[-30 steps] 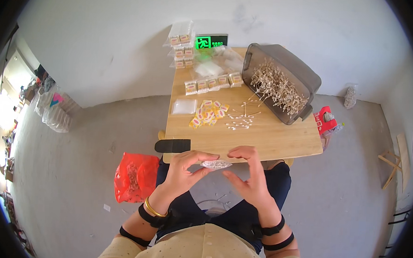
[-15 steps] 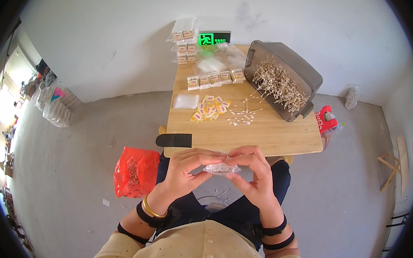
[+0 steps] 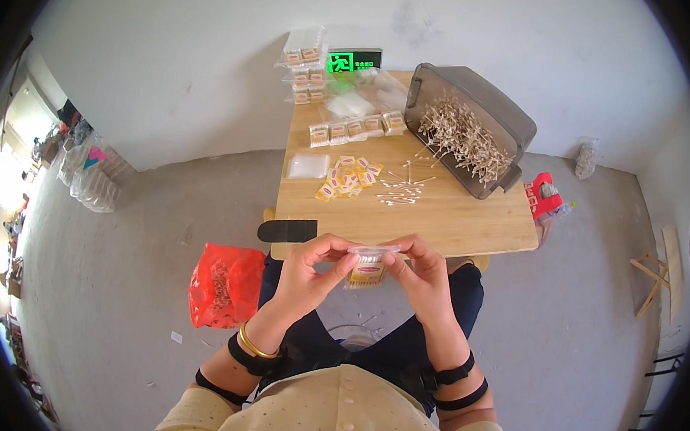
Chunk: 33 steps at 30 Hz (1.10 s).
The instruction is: Organize and package cotton swabs into small plastic bags.
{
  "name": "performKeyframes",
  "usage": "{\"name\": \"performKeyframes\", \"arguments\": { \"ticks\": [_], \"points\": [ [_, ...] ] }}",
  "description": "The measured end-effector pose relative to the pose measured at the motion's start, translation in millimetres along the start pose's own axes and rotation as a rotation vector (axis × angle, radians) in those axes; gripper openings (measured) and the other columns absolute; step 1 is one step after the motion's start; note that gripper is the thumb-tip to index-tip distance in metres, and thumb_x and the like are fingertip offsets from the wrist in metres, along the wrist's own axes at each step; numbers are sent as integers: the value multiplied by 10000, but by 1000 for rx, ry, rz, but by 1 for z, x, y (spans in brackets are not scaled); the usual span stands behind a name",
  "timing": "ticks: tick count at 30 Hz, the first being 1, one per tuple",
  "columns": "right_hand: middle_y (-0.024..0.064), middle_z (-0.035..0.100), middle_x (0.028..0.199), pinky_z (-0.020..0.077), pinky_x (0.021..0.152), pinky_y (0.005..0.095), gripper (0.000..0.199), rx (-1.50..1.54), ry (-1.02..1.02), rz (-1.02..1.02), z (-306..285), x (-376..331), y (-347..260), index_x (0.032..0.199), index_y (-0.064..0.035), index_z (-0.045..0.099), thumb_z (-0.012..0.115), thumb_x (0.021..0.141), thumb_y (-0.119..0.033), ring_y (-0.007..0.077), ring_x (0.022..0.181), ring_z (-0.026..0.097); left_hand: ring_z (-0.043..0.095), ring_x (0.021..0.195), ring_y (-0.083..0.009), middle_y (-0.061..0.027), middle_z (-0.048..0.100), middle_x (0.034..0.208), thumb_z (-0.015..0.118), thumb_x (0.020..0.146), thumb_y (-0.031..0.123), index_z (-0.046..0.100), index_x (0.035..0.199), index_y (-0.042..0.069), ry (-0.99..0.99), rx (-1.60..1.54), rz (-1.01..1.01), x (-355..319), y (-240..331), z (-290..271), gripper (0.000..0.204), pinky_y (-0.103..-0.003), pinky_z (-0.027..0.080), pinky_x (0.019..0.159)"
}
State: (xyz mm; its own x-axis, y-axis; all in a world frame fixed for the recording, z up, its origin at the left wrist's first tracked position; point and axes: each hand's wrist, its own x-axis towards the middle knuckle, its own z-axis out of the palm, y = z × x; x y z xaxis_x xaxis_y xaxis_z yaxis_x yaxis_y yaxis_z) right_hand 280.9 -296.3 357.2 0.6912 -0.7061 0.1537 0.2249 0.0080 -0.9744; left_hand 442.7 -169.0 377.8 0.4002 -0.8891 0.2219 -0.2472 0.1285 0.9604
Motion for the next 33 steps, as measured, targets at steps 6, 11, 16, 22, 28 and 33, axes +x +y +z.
{"name": "performKeyframes", "arguments": {
  "ticks": [6, 11, 16, 22, 28, 33],
  "points": [
    [20, 702, 949, 469, 854, 251, 123, 52, 4, 24, -5, 2, 7, 1000, -5, 725, 725, 952, -118, 84, 921, 604, 699, 891, -102, -62, 754, 968, 678, 981, 100, 713, 1055, -26, 0, -28, -41, 5, -6, 0, 151, -276, 557, 835],
    [10, 694, 931, 466, 843, 247, 123, 49, 6, 17, -5, 6, 9, 988, -5, 725, 727, 952, -123, 77, 912, 595, 693, 870, -98, -55, 752, 954, 678, 981, 100, 709, 1058, -15, 31, -159, -44, 9, -12, 5, 141, -280, 560, 840],
    [6, 689, 924, 462, 844, 243, 112, 34, 20, 23, -5, 11, 9, 979, -3, 722, 721, 954, -112, 76, 914, 589, 692, 941, -114, -84, 742, 1018, 677, 982, 98, 690, 1049, -16, 13, -151, -106, 14, -7, 5, 134, -283, 545, 900],
    [9, 685, 920, 464, 843, 245, 97, -24, 24, -7, -3, 16, 14, 974, 2, 716, 715, 952, -92, 80, 910, 587, 693, 970, -125, -93, 744, 1046, 697, 970, 104, 697, 1047, -25, 30, -205, -67, 18, -19, 6, 150, -286, 540, 917],
    [15, 692, 914, 472, 844, 250, 88, -92, 21, -13, -2, 24, 24, 980, -1, 720, 715, 947, -83, 86, 908, 596, 692, 962, -116, -85, 751, 1034, 709, 964, 117, 714, 1052, -27, 61, -203, -115, 19, -31, 1, 169, -268, 535, 888],
    [29, 706, 932, 478, 861, 259, 92, -44, 14, 20, -1, 29, 29, 991, 1, 726, 710, 949, -79, 92, 917, 605, 687, 905, -100, -68, 754, 978, 724, 944, 113, 725, 1031, -23, 64, -134, -149, 23, -33, -2, 162, -251, 533, 817]
  ]
}}
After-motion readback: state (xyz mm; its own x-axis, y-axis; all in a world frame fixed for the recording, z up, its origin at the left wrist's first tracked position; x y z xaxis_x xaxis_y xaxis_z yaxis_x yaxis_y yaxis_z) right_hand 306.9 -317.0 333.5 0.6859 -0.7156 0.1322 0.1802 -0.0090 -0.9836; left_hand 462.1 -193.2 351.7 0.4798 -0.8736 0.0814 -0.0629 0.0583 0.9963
